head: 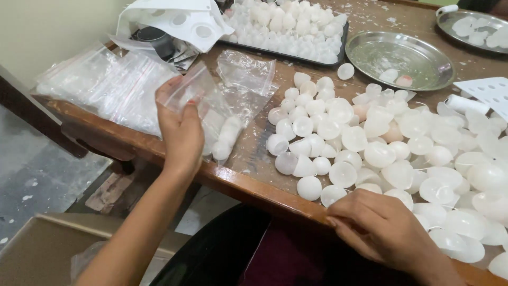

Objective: The person places small white wax melts into a clear plastic bag and seals the bag by pressing its edge.

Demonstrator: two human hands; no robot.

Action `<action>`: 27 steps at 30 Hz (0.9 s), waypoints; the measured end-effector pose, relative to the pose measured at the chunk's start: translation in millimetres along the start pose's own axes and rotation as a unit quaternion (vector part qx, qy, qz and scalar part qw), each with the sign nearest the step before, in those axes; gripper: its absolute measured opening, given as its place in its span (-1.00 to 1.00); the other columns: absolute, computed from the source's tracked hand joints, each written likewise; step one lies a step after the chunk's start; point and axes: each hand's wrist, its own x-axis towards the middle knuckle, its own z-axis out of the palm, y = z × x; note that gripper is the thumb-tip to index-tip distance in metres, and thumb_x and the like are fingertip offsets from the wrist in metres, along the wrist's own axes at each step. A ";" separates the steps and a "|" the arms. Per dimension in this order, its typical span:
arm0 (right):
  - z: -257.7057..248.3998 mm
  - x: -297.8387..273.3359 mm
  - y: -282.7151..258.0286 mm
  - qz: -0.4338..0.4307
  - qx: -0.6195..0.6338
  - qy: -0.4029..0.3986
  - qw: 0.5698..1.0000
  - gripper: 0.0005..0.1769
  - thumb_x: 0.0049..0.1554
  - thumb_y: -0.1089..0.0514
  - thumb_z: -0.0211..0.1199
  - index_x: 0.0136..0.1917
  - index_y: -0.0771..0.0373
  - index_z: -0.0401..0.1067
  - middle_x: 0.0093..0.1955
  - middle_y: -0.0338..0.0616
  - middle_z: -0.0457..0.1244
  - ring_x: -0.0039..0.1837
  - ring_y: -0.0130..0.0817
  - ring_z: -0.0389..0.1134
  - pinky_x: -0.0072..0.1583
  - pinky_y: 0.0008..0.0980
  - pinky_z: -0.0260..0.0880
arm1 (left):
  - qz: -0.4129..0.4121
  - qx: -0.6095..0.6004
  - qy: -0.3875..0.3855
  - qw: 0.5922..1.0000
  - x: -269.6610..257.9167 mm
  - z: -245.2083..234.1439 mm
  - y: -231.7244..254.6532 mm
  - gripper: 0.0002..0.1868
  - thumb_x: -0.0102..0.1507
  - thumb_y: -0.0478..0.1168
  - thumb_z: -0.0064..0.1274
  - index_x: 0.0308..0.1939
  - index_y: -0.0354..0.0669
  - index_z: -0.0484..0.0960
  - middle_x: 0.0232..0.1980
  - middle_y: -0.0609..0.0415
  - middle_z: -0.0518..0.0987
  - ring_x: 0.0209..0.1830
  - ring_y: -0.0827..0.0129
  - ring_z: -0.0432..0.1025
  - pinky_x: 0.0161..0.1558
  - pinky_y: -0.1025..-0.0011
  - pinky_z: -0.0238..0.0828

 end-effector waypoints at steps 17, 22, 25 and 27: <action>5.3 -28.3 2.0 0.019 0.033 0.129 0.991 -0.76 0.01 0.32 0.44 -0.07 0.28 0.45 -0.24 -0.18 0.37 -0.25 -0.33 0.43 -0.24 -0.40 0.39 | 0.205 0.824 -0.300 0.434 -17.7 38.2 2.2 -0.78 0.19 -0.24 0.00 -0.16 -0.08 0.71 0.29 -0.17 0.49 0.45 -0.23 0.18 0.34 -0.47 -0.29; 8.8 -24.8 1.4 0.014 0.044 0.145 0.988 -0.78 0.04 0.35 0.43 -0.05 0.31 0.45 -0.23 -0.16 0.38 -0.25 -0.33 0.44 -0.24 -0.40 0.39 | 0.242 0.758 -0.292 0.531 45.4 87.3 -26.3 -0.80 0.24 -0.18 0.09 -0.22 -0.23 0.72 -0.01 -0.17 0.66 0.18 -0.17 0.45 0.17 -0.18 0.27; 9.6 -24.3 0.8 0.019 0.038 0.157 0.987 -0.79 0.05 0.35 0.43 -0.05 0.31 0.45 -0.22 -0.15 0.38 -0.26 -0.34 0.43 -0.25 -0.40 0.38 | 0.227 0.774 -0.260 0.531 101.2 104.3 -72.0 -0.80 0.27 -0.18 0.11 -0.21 -0.25 0.73 -0.10 -0.22 0.68 0.01 -0.12 0.55 0.01 0.04 0.49; 8.9 -23.6 0.5 0.023 0.024 0.166 0.986 -0.79 0.06 0.35 0.43 -0.05 0.31 0.45 -0.22 -0.15 0.39 -0.26 -0.33 0.43 -0.26 -0.40 0.38 | 0.212 0.783 -0.244 0.531 128.9 109.9 -104.1 -0.76 0.27 -0.13 0.13 -0.21 -0.26 0.73 -0.11 -0.23 0.67 -0.02 -0.11 0.56 -0.05 0.07 0.51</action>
